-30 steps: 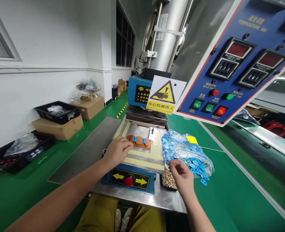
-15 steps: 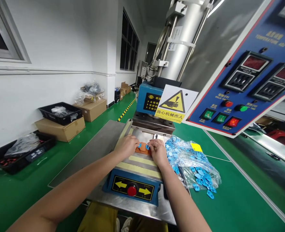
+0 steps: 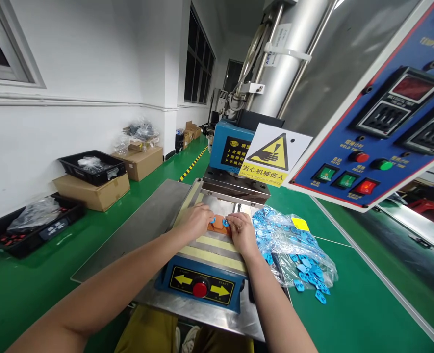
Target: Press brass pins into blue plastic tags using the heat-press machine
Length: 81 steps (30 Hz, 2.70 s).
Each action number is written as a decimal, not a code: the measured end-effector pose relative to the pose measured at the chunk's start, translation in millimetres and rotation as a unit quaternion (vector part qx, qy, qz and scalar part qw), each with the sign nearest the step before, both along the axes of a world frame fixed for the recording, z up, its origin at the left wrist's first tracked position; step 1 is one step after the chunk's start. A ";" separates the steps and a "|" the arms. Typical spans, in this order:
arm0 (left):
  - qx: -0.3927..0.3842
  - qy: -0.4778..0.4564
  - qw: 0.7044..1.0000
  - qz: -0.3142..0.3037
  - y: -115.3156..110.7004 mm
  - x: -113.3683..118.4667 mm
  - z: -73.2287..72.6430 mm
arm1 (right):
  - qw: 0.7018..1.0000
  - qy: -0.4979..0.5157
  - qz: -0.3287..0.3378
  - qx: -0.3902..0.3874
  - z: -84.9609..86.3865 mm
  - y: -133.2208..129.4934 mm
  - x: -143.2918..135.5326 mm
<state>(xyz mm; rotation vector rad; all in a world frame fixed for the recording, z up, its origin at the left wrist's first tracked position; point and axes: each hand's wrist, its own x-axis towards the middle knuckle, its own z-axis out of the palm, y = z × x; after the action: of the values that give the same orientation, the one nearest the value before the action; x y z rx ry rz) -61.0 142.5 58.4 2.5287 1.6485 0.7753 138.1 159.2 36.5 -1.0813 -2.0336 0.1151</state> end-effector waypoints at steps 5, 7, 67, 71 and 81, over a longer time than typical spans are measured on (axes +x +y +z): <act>0.001 -0.021 1.000 0.009 -1.8 0.1 -1.7 | 1.000 0.015 -0.003 0.018 -1.0 -4.6 1.8; 0.004 0.007 1.000 0.001 -2.6 0.5 -0.9 | 1.000 0.007 -0.002 0.016 -0.8 -5.8 2.2; -0.056 -0.441 0.875 0.189 -137.2 -72.4 -147.8 | 0.882 0.369 -0.123 -0.266 -77.7 -141.9 68.2; -0.034 -0.419 0.885 0.201 -140.2 -57.2 -142.5 | 0.847 0.408 -0.104 -0.324 -95.2 -156.9 59.2; -0.059 -0.392 0.896 0.203 -127.7 -70.8 -139.9 | 0.874 0.325 -0.093 -0.349 -71.7 -149.3 69.8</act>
<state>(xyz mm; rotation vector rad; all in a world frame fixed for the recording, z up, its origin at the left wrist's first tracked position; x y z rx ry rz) -131.8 14.9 -81.6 1.4448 1.7958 1.4199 207.9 9.9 -35.2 -1.4118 -1.2663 1.0360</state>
